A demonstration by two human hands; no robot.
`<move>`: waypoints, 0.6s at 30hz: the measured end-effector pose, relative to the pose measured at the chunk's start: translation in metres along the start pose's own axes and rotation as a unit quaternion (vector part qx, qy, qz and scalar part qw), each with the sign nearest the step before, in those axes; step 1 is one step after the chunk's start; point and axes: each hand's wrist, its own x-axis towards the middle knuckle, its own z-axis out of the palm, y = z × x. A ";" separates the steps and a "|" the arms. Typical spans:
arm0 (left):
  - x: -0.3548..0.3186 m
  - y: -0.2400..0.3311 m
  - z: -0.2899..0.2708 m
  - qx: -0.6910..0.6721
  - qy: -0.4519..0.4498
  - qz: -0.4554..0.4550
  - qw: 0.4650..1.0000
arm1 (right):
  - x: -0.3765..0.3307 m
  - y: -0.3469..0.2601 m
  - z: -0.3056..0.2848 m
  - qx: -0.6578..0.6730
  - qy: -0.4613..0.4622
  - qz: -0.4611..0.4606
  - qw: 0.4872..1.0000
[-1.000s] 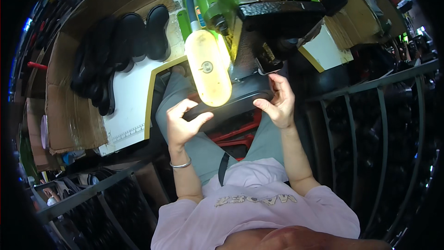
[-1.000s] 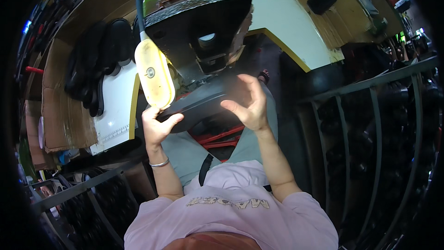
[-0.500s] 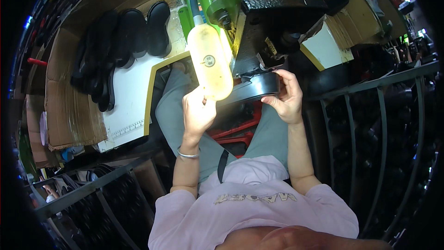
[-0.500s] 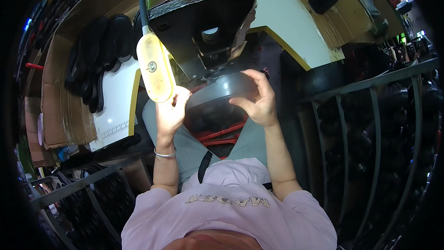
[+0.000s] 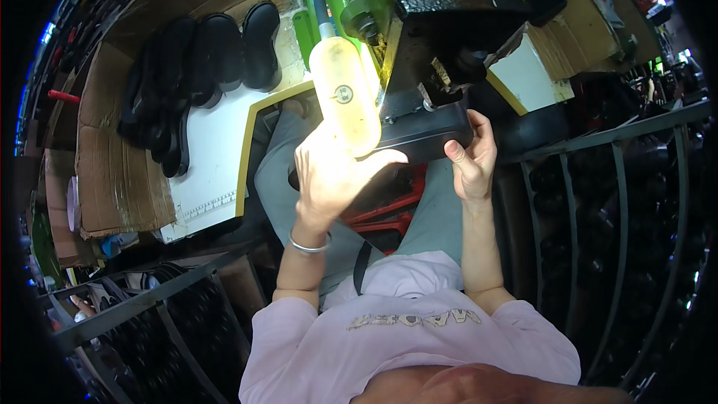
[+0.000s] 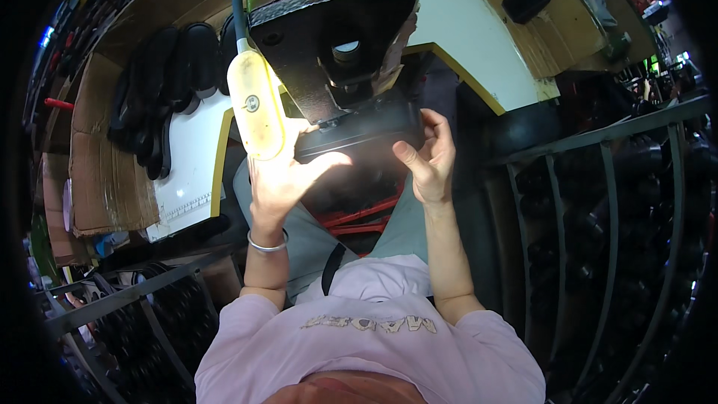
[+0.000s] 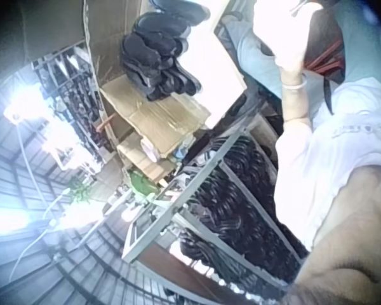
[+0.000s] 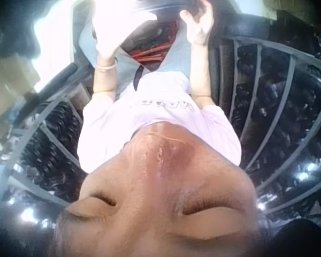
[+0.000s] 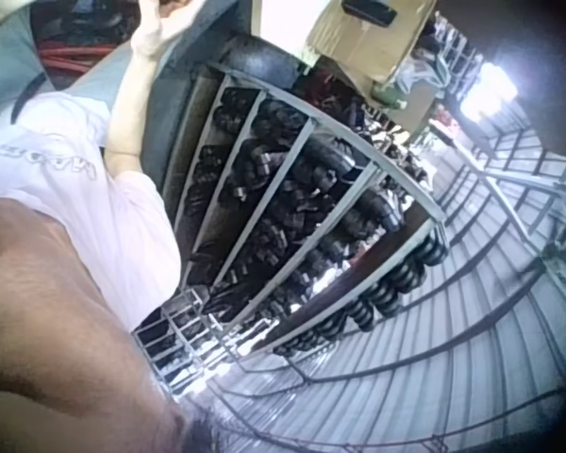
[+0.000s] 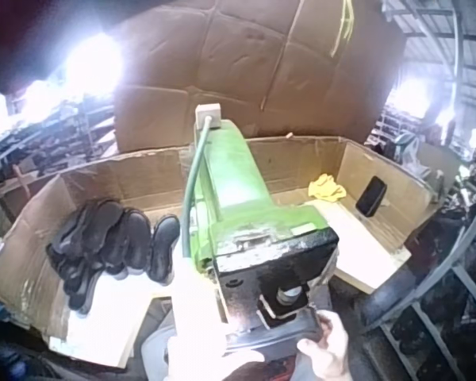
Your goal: The person uses a green bench grinder to smooth the soles of black shoes. They pick up shoes from a nearby shelf, press the soles against the rotating grinding wheel, and then place the shoes back on the shelf. The process is repeated for multiple shoes.
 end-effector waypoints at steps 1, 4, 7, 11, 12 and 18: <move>0.003 -0.003 -0.002 -0.042 0.005 -0.002 0.999 | -0.001 -0.001 0.002 0.006 0.002 0.007 1.000; -0.006 -0.024 -0.004 -0.075 -0.036 -0.049 0.995 | -0.007 -0.005 0.016 -0.032 -0.011 0.019 0.999; -0.016 -0.037 -0.013 -0.094 -0.049 -0.085 0.991 | -0.012 0.003 0.028 -0.101 -0.041 -0.005 0.994; -0.035 -0.052 -0.014 -0.106 -0.043 -0.120 0.986 | -0.015 0.012 0.035 -0.086 -0.062 0.017 0.994; -0.041 -0.054 -0.014 -0.129 -0.044 -0.148 0.980 | -0.016 0.015 0.037 -0.082 -0.060 0.027 0.994; -0.077 -0.064 -0.001 -0.251 -0.010 -0.220 0.943 | -0.015 0.019 0.045 -0.056 -0.093 0.066 0.992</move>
